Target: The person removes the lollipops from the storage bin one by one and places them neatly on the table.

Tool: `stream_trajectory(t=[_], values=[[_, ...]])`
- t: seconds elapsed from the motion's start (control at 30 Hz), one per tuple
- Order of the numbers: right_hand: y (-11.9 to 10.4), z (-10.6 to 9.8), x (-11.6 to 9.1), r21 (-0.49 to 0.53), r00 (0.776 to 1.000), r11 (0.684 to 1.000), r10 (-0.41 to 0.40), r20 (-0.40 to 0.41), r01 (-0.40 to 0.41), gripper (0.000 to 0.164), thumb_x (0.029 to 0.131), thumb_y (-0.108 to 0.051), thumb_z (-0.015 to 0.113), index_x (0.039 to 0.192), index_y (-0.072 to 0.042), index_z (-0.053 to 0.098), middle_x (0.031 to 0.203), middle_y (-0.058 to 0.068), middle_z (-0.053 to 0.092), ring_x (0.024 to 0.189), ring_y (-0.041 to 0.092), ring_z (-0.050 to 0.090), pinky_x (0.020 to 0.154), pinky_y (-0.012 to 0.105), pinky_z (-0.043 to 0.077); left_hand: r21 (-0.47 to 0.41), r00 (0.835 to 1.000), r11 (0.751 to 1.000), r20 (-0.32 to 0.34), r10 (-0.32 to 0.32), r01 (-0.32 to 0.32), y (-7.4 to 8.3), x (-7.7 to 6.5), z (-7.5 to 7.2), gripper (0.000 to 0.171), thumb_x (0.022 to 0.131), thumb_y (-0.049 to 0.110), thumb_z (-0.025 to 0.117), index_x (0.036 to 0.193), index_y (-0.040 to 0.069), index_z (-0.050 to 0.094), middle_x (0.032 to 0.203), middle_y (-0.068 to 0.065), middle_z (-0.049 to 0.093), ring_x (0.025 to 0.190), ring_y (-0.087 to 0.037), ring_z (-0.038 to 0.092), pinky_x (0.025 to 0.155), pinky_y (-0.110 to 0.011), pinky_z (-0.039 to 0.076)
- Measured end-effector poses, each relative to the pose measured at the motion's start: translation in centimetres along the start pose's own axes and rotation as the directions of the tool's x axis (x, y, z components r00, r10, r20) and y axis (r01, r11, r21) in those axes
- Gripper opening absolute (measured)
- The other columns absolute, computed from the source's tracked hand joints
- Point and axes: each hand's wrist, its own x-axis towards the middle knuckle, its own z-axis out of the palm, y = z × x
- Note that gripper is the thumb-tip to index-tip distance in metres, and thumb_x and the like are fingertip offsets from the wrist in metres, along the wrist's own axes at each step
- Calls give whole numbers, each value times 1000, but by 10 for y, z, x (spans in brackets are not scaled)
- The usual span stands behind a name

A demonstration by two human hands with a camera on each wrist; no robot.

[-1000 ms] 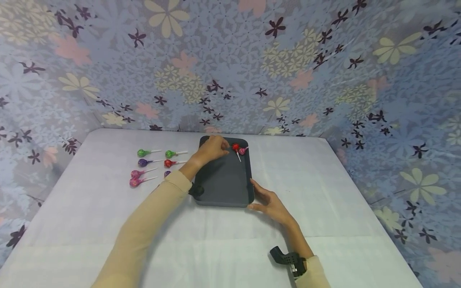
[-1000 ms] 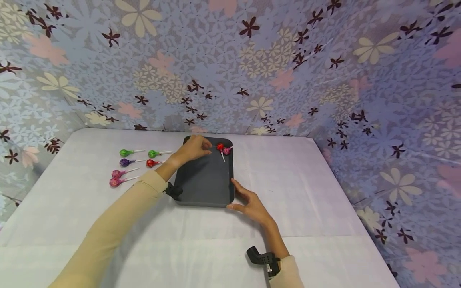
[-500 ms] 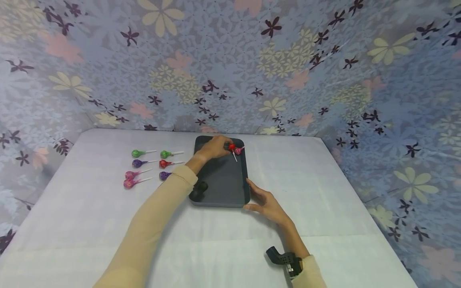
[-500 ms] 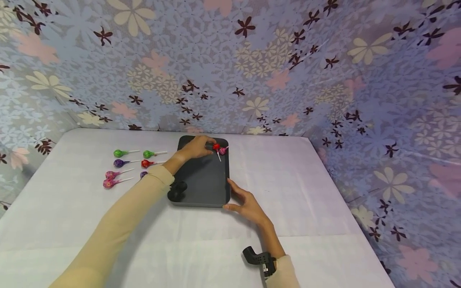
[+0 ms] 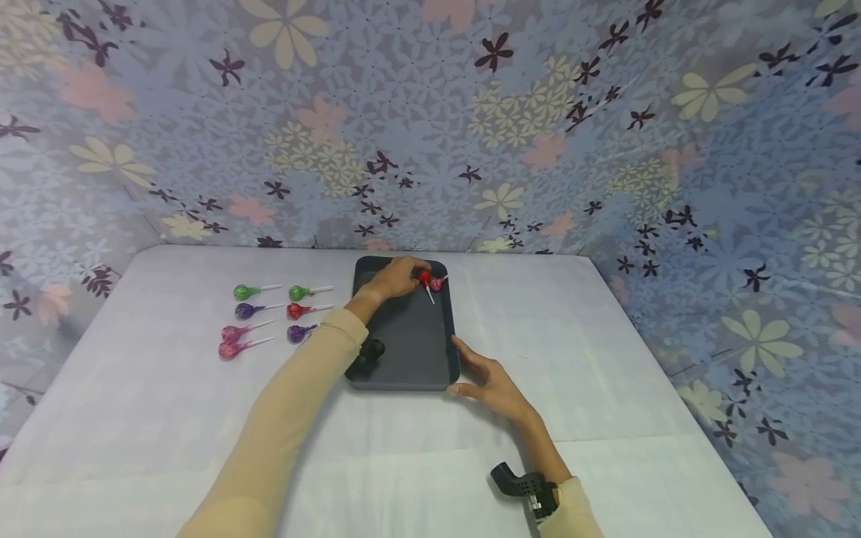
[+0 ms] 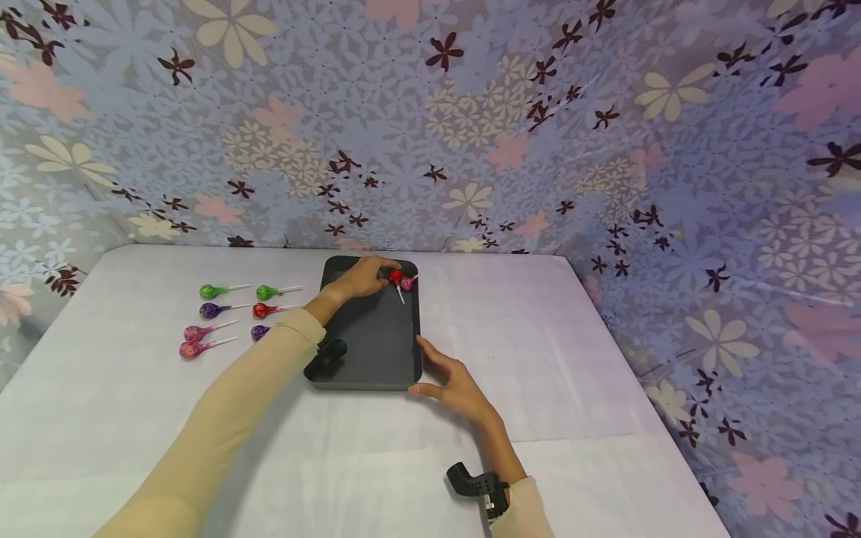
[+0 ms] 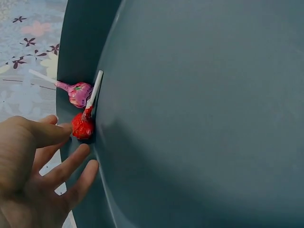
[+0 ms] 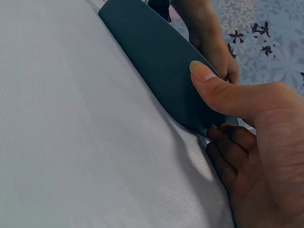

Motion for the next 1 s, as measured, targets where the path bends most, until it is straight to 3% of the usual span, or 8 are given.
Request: stream_trajectory(t=[0.33,0.6,0.83,1.0], values=[[-2,1,1,4,1000,1000,5,1,-5,87,83,-16,78,154,-12,29,160,5,26,147,25,27,117,32,28,42,999,998,-27,-46,47,3,3,4,41,95,6,57,135,12,60,137,-9,59,125,-27,56,99,-44,49],[3,0,0,-5,1000,1000,-1,3,1,87,82,-16,78,154,-13,28,160,6,26,146,25,28,111,14,29,42,999,999,-16,-32,33,0,1,8,27,90,11,70,117,8,71,123,-8,68,115,-25,61,98,-40,50],[4,-2,1,-35,1000,999,-6,1,6,87,83,-18,78,155,-15,28,160,6,26,146,26,29,114,22,29,37,998,999,-57,-25,27,-2,0,7,25,85,6,75,109,4,74,112,-9,72,109,-26,63,94,-37,52],[2,0,1,-40,1000,999,5,5,-4,89,82,-20,78,155,-14,28,160,6,26,145,25,30,112,16,28,21,997,999,-68,-47,49,-3,-3,8,26,84,8,76,109,3,74,110,-9,73,106,-26,65,93,-37,53]])
